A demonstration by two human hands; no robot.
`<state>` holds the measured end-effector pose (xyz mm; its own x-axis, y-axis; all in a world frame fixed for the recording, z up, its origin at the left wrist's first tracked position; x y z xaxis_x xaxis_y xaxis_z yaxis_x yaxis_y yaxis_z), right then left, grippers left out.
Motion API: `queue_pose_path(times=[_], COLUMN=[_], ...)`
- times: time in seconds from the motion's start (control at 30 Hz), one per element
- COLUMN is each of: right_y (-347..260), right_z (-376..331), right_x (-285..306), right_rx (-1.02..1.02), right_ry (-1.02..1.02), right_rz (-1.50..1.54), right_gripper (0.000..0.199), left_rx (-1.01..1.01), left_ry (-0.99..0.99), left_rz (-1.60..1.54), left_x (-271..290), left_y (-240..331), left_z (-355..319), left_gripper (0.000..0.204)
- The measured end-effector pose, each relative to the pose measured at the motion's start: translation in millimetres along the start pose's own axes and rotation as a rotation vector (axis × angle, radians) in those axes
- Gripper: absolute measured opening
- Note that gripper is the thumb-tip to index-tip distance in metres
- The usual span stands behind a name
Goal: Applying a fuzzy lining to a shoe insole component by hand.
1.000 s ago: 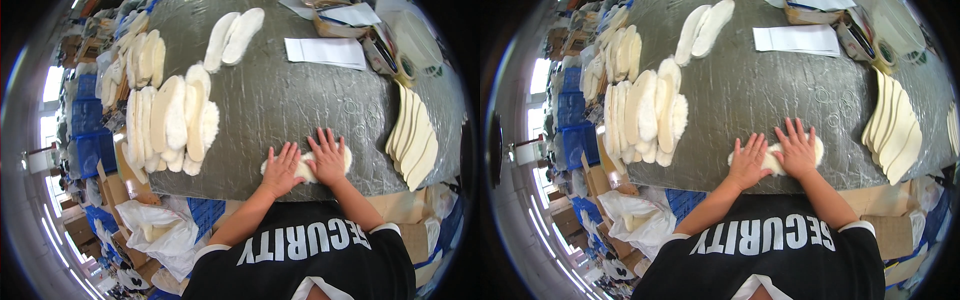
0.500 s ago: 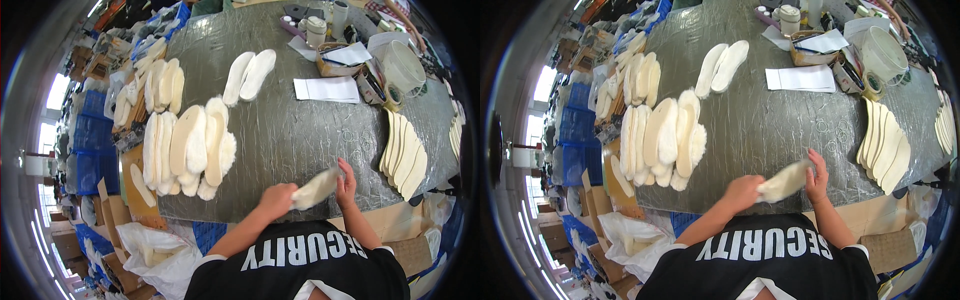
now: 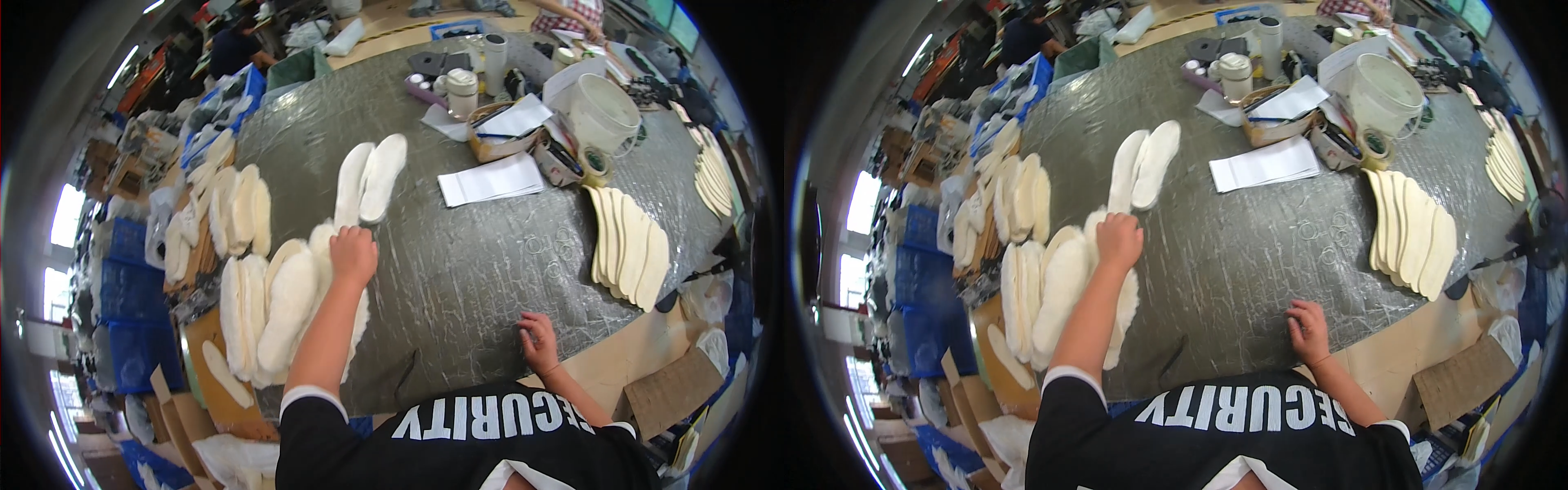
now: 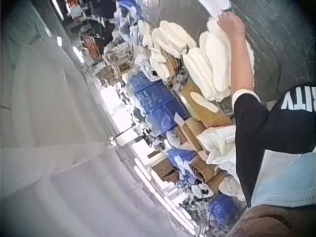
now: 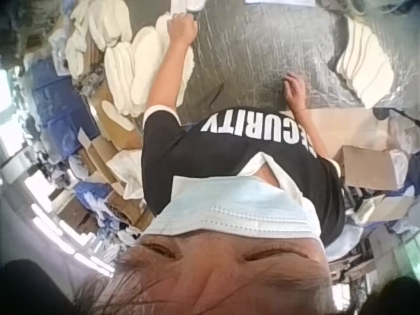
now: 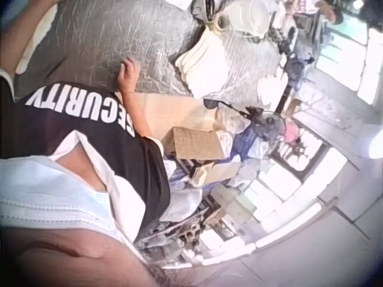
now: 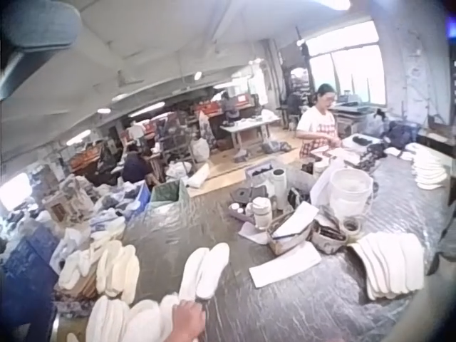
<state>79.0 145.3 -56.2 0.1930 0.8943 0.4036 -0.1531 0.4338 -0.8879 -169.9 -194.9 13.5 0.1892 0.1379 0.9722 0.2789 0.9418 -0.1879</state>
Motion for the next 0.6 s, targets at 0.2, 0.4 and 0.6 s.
queue_pose_path(times=[0.2,0.4,0.6], right_y=[-16,14,40], right_z=[-16,-56,-45], right_x=[12,40,87], right_rx=[0.019,-0.163,-0.206], right_ry=[0.033,0.233,0.428], right_rz=[-0.086,-0.122,-0.197], right_gripper=[0.017,0.014,0.013], left_rx=[0.115,-0.128,-0.403], left_ry=[-0.284,-0.221,-0.233], left_rz=[0.275,0.165,-0.24], left_x=[-76,-73,-35], left_y=[18,59,89], left_z=[71,14,-151], left_gripper=[0.019,0.017,0.009])
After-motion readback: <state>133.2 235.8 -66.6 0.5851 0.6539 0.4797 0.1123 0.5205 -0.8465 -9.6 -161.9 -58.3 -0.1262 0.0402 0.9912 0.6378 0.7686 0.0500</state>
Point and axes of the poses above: each hand's wrist, its own z-axis towards the middle knuckle, its own x-axis out of the back of the hand, y = z × x, the point moved 2 cm from there along z, towards the middle knuckle, and after that the axes turned 12 degrees about z, right-handed, at the moved point
